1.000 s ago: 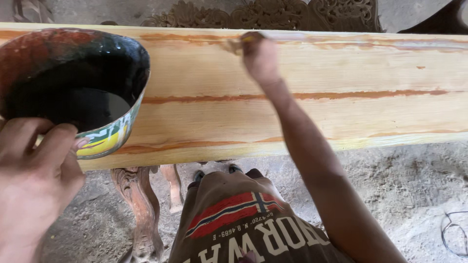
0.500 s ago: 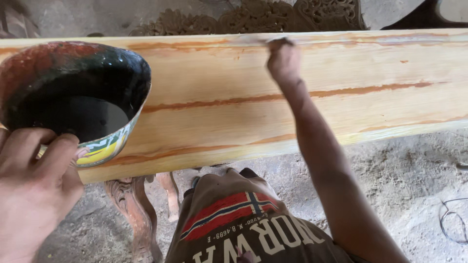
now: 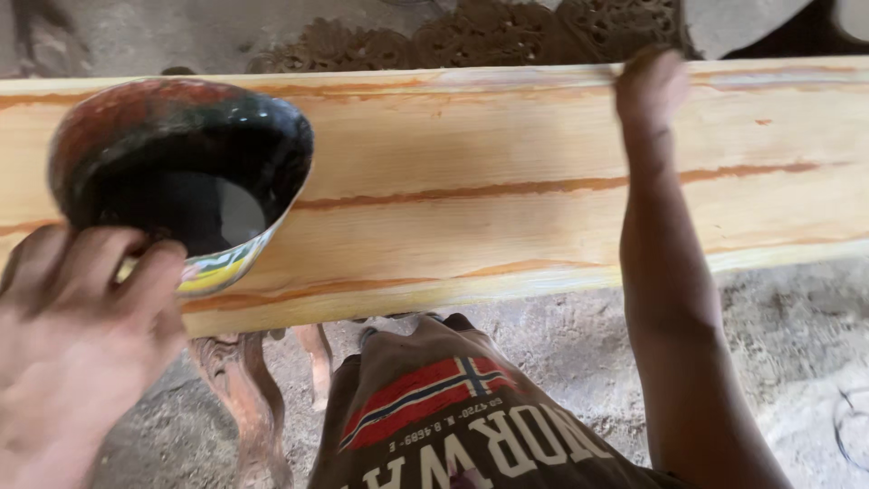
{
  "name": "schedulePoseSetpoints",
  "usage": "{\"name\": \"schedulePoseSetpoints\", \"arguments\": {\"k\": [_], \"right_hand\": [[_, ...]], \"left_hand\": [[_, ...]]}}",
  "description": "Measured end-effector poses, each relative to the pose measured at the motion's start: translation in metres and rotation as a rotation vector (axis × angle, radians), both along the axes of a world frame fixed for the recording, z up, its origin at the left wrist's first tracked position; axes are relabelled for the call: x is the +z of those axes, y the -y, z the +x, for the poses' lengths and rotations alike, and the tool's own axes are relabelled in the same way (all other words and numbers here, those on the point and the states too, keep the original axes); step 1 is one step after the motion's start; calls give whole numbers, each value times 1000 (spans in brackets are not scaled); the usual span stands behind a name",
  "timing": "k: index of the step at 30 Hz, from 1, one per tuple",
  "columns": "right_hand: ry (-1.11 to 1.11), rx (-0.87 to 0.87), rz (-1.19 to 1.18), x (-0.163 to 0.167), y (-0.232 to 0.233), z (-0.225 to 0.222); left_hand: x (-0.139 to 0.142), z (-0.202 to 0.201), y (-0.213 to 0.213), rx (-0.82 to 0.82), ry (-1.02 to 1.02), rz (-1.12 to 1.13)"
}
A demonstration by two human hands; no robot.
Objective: The person holds a can of dark wood stain in one hand and a brush in the other, brushing the stain along the surface and edges of long wooden boards resting on supports. They dip the brush repeatedly into the can, work along several boards, then carry one stained board outside and hold it up.
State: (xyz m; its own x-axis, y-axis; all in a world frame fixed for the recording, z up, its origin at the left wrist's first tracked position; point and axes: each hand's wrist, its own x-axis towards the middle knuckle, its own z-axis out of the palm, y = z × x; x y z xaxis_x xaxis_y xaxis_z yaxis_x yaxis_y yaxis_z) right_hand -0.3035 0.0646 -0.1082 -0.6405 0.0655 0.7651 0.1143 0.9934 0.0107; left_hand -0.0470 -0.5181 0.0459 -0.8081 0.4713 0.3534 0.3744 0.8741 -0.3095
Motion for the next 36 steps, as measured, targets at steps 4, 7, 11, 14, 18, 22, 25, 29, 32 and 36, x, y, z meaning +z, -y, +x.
{"name": "schedulePoseSetpoints", "arguments": {"k": [4,7,11,14,18,22,25,29,32,36], "right_hand": [[231,464,-133,-7,136,30],[234,919,-429,45,199,75],[402,1302,-337,116,248,131],[524,1630,-248,116,293,142],[500,1496,500,70,355,133],[976,1449,2,42,420,118],[1046,1270,156,55,433,104],[626,1519,-210,81,392,97],[579,1290,-581,92,358,100],[575,1168,-1222,99,330,99]], "left_hand": [[0,-6,0,-65,61,-43],[-12,-6,2,-47,51,-123],[-24,6,10,-67,-122,-271],[-31,8,2,-113,-185,-342],[-35,7,-17,-155,-23,-371],[-32,6,-25,-203,20,-247],[-26,1,-21,-195,-2,-178],[-24,-3,-12,-120,-131,-149],[-22,-7,1,-108,-143,14],[-21,-14,17,-77,-137,74]]}}
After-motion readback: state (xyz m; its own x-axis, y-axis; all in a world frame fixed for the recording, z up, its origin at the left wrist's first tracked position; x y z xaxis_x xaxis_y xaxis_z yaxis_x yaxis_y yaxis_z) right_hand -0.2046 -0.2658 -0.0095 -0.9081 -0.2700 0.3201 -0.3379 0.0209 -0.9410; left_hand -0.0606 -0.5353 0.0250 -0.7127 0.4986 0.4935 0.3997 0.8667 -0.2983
